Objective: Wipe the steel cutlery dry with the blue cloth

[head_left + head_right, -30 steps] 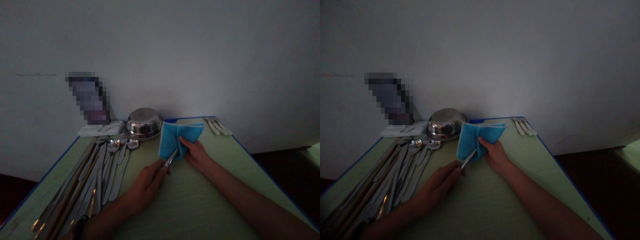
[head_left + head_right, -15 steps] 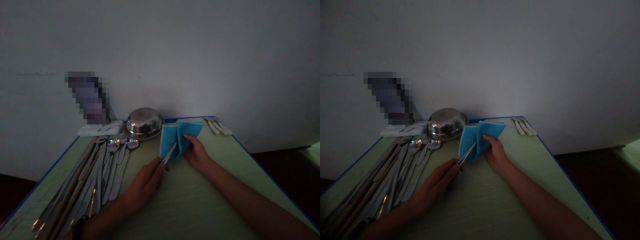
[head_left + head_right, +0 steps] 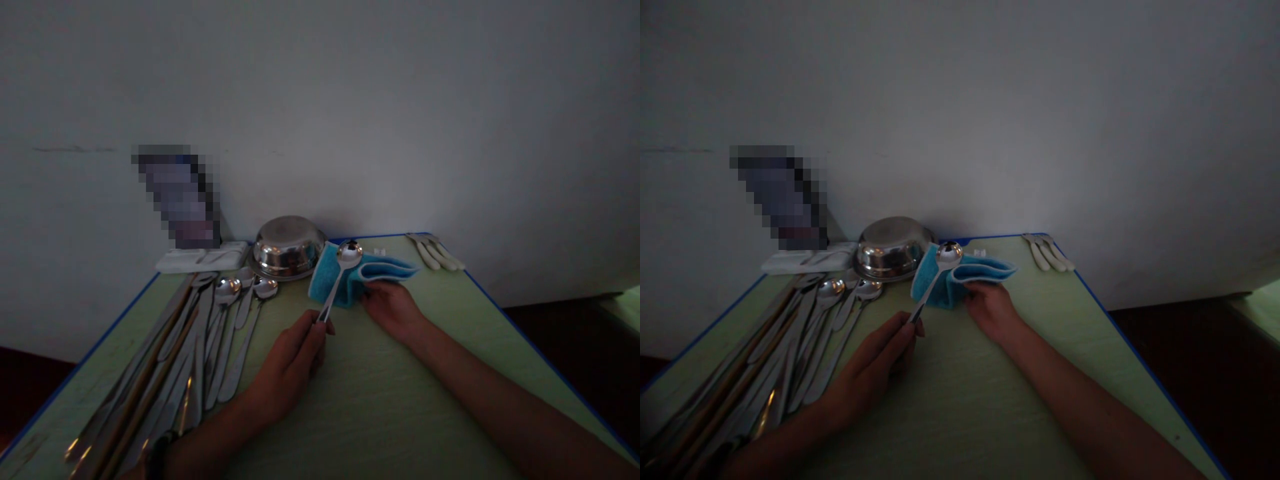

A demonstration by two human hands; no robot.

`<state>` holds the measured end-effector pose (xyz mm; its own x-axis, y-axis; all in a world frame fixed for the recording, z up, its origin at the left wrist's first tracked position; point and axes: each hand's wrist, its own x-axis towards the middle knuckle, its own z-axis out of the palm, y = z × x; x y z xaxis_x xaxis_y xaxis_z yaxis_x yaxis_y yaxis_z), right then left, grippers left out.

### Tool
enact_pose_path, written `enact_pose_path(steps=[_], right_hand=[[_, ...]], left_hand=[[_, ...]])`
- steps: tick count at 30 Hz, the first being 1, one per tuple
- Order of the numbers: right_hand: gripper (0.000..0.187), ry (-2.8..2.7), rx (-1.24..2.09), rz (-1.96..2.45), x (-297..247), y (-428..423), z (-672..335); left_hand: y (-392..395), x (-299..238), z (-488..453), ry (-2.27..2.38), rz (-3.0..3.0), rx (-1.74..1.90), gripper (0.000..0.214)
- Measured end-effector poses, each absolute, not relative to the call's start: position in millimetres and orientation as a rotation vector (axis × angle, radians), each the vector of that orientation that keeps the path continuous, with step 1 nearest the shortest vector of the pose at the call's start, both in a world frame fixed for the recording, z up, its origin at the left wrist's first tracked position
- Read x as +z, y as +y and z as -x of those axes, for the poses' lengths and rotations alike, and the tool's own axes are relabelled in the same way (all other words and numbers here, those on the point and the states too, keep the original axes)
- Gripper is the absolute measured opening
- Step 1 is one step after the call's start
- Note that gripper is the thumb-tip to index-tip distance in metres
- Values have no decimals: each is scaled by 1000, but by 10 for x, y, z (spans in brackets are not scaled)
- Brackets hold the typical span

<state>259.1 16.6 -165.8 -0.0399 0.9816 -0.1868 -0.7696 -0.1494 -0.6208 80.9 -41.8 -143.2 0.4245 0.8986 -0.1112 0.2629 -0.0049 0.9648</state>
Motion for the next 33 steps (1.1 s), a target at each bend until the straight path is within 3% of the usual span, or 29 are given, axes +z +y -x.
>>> enact_pose_path(steps=[5, 18, 27, 33], right_hand=[[16, -286, 1604, 718, -1594, 173, -2602], [31, -456, 1741, 455, -1558, 161, -2640], [34, -447, 1793, 544, -1558, 147, -2629], [16, -529, 1714, 770, -1625, 116, -2592]], left_hand=[[-420, -1451, -821, 1082, -1513, 694, 26], [-399, -1383, -814, 1107, -1662, 580, 27], [-406, -1374, -804, 1126, -1806, 503, 27], [-409, -1383, -811, 1123, -1918, 477, 25]])
